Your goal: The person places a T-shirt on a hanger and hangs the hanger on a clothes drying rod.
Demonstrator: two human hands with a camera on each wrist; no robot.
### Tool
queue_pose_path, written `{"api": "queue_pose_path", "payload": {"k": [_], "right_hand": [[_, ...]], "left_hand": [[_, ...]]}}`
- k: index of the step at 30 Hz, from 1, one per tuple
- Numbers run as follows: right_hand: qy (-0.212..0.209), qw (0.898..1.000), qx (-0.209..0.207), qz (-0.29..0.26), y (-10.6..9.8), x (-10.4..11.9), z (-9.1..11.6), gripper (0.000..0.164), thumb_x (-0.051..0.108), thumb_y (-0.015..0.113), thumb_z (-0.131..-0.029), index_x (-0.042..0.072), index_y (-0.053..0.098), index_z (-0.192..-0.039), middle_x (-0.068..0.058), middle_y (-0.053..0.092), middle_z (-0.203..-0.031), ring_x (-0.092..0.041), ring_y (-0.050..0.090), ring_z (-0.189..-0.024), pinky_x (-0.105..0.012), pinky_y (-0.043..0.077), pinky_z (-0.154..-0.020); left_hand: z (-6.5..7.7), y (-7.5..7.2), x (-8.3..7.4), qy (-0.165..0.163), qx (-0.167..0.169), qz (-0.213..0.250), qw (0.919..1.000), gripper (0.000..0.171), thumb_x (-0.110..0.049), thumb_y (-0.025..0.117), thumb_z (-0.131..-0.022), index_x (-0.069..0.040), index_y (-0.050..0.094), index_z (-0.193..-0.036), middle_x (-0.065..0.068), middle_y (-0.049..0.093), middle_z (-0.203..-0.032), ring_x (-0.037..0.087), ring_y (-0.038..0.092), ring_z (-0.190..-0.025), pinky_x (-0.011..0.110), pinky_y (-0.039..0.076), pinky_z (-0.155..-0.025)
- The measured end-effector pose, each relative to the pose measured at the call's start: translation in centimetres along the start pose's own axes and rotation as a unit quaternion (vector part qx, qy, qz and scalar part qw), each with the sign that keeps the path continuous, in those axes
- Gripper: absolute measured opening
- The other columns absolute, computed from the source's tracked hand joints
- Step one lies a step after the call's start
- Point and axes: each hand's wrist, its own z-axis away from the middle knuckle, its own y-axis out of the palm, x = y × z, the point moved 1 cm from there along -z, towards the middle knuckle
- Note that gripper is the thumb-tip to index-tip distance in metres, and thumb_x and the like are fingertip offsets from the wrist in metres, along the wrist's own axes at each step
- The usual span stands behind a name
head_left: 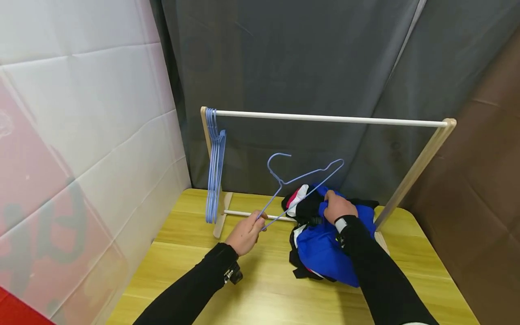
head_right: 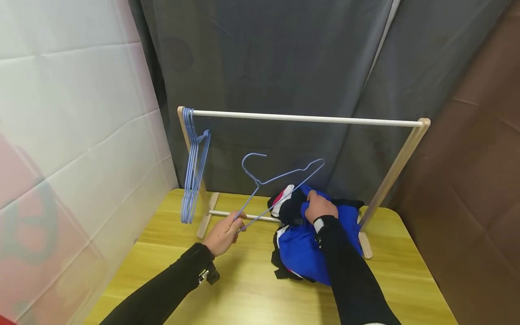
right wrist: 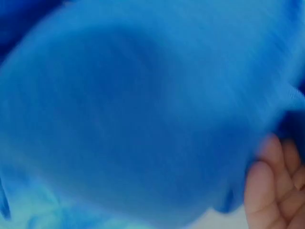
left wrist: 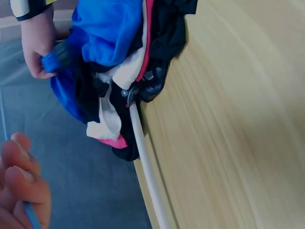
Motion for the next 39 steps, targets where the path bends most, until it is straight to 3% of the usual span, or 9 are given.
{"api": "queue_pose_path", "payload": {"k": [5,9,13,16,19,25,30,39], "right_hand": [[-0.006,1.0,0.028,-0.006,-2.7,-1.2,0.5,0.039,0.01,0.048,-0.098,0.015,0.058,-0.135,-0.02,0.067,-0.112,-0.03,0.055,-0.065,-0.042,0.04,-0.053],[-0.01,1.0,0.025,0.007,-4.3,-1.8,1.3,0.03,0.017,0.051,-0.1,0.013,0.068,-0.124,-0.02,0.068,-0.119,-0.033,0.061,-0.078,-0.047,0.047,-0.061],[-0.009,1.0,-0.005,0.003,-5.6,-2.1,2.0,0.025,0.028,0.059,-0.099,0.012,0.073,-0.112,-0.018,0.072,-0.108,-0.035,0.064,-0.085,-0.052,0.05,-0.068],[-0.003,0.999,-0.029,-0.016,-6.5,-2.4,2.5,0.024,0.028,0.061,-0.099,0.009,0.071,-0.11,-0.018,0.072,-0.103,-0.035,0.064,-0.084,-0.052,0.049,-0.07],[0.009,0.998,-0.04,-0.048,-7.3,-2.5,2.7,0.024,0.019,0.054,-0.101,0.006,0.068,-0.115,-0.019,0.069,-0.103,-0.033,0.061,-0.078,-0.047,0.046,-0.066],[0.032,0.994,-0.024,-0.106,-8.0,-2.0,3.1,0.038,0.015,0.04,-0.102,0.007,0.059,-0.134,-0.015,0.07,-0.094,-0.025,0.061,-0.066,-0.037,0.044,-0.056],[0.046,0.991,-0.052,-0.112,-8.1,-2.2,4.0,0.039,0.019,0.038,-0.104,0.001,0.065,-0.126,-0.019,0.072,-0.097,-0.025,0.068,-0.069,-0.044,0.052,-0.064],[0.06,0.989,-0.092,-0.095,-8.6,-3.0,4.8,0.038,0.024,0.044,-0.105,-0.005,0.064,-0.12,-0.024,0.07,-0.096,-0.025,0.068,-0.063,-0.051,0.052,-0.067]], "left_hand": [[1.7,-0.4,-0.7,-0.003,0.013,0.002,0.9999,0.03,-0.036,0.034,-0.112,-0.019,0.055,-0.125,-0.005,0.063,-0.095,0.011,0.055,-0.059,0.03,0.048,-0.057],[3.5,-0.5,-1.6,0.004,0.024,0.01,0.9996,0.031,-0.035,0.034,-0.112,-0.017,0.055,-0.126,-0.006,0.063,-0.094,0.01,0.055,-0.058,0.029,0.048,-0.056],[4.8,-0.5,-2.2,0.004,0.034,0.014,0.9993,0.029,-0.034,0.036,-0.112,-0.018,0.055,-0.127,-0.007,0.062,-0.093,0.009,0.054,-0.058,0.029,0.047,-0.056],[5.1,-0.3,-2.2,0.003,0.042,0.01,0.9991,0.029,-0.036,0.036,-0.112,-0.019,0.055,-0.126,-0.008,0.063,-0.094,0.009,0.054,-0.058,0.028,0.047,-0.056],[5.4,0.0,-2.0,-0.004,0.053,0.01,0.9986,0.029,-0.036,0.036,-0.112,-0.019,0.055,-0.126,-0.008,0.063,-0.094,0.009,0.054,-0.057,0.028,0.047,-0.056],[5.9,0.0,-1.8,-0.016,0.065,0.008,0.9977,0.027,-0.035,0.037,-0.112,-0.019,0.056,-0.124,-0.006,0.064,-0.094,0.009,0.053,-0.057,0.028,0.046,-0.056],[6.0,0.5,-2.2,0.002,0.062,-0.019,0.9979,0.031,-0.04,0.035,-0.111,-0.02,0.057,-0.123,-0.001,0.067,-0.097,0.009,0.055,-0.067,0.028,0.046,-0.062],[6.6,1.2,-2.5,0.01,0.061,-0.044,0.9971,0.031,-0.038,0.034,-0.112,-0.021,0.058,-0.122,-0.004,0.068,-0.097,0.012,0.065,-0.091,0.033,0.051,-0.076]]}}
